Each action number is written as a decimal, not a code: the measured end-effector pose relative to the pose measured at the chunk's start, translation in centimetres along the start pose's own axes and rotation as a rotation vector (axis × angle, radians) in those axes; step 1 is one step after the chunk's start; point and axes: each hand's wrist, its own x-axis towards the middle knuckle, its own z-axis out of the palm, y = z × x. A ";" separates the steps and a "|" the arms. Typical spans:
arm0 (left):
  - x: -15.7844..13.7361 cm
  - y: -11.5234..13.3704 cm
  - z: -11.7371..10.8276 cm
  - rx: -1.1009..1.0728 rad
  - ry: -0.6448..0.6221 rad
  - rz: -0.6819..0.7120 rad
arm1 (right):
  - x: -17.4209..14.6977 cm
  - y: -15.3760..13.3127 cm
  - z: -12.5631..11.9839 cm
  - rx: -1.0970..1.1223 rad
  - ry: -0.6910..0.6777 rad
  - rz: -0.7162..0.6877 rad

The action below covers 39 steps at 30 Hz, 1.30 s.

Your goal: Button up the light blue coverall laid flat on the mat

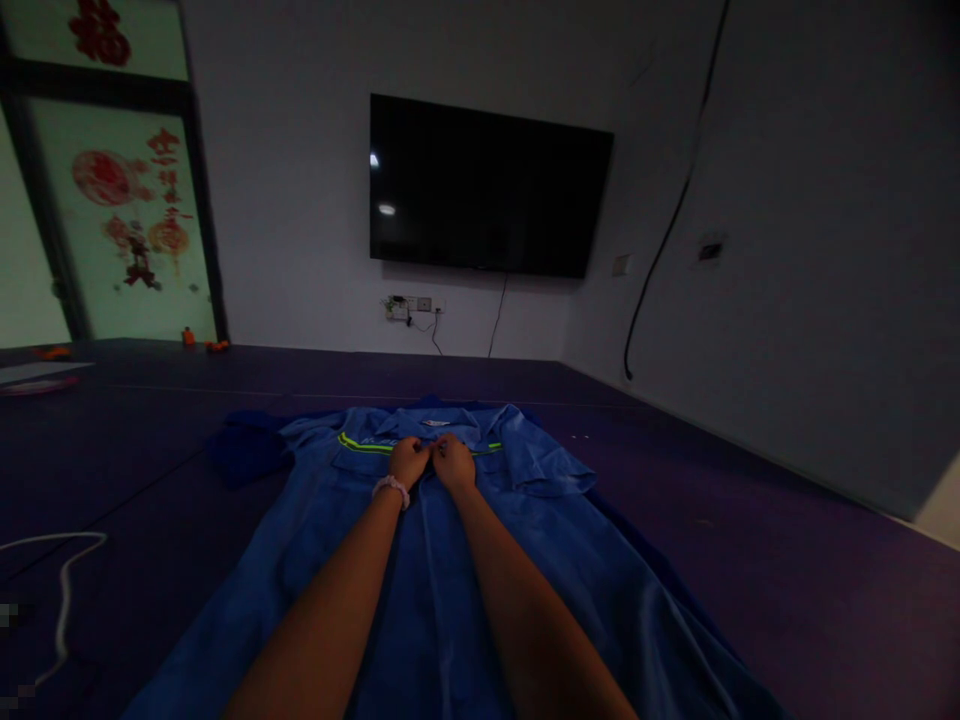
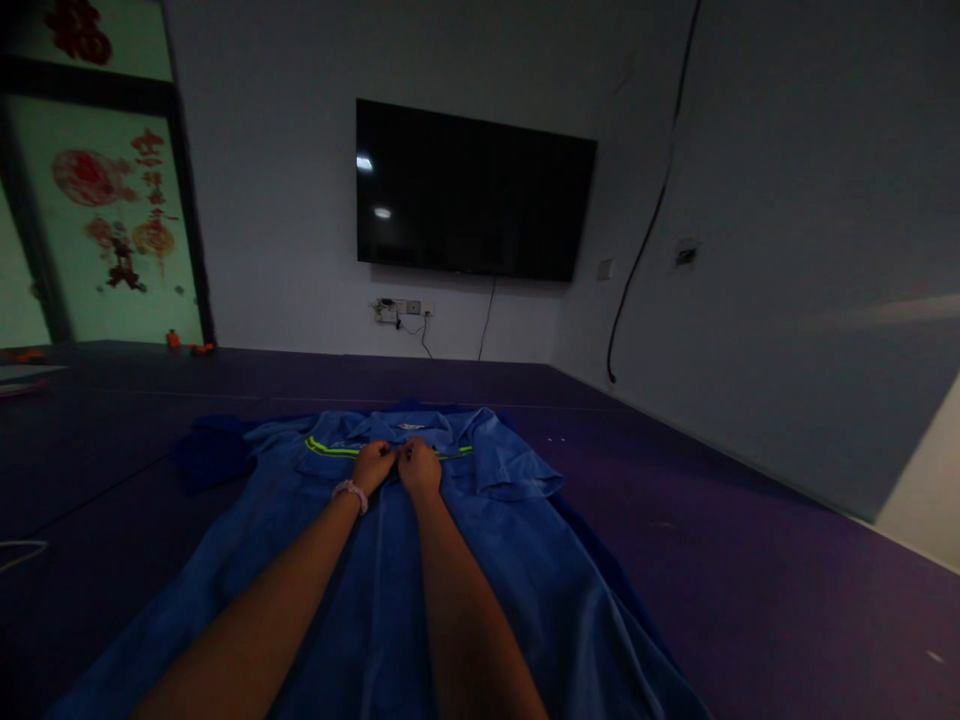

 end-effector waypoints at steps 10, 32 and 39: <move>0.2 0.0 0.0 0.035 -0.023 0.015 | -0.1 0.0 0.0 -0.005 0.001 -0.001; 0.0 0.1 -0.1 -0.019 0.008 -0.012 | -0.1 0.0 -0.1 0.020 -0.007 -0.056; -0.1 0.3 -0.1 -0.018 -0.007 -0.013 | -0.1 0.1 0.0 0.022 0.000 -0.058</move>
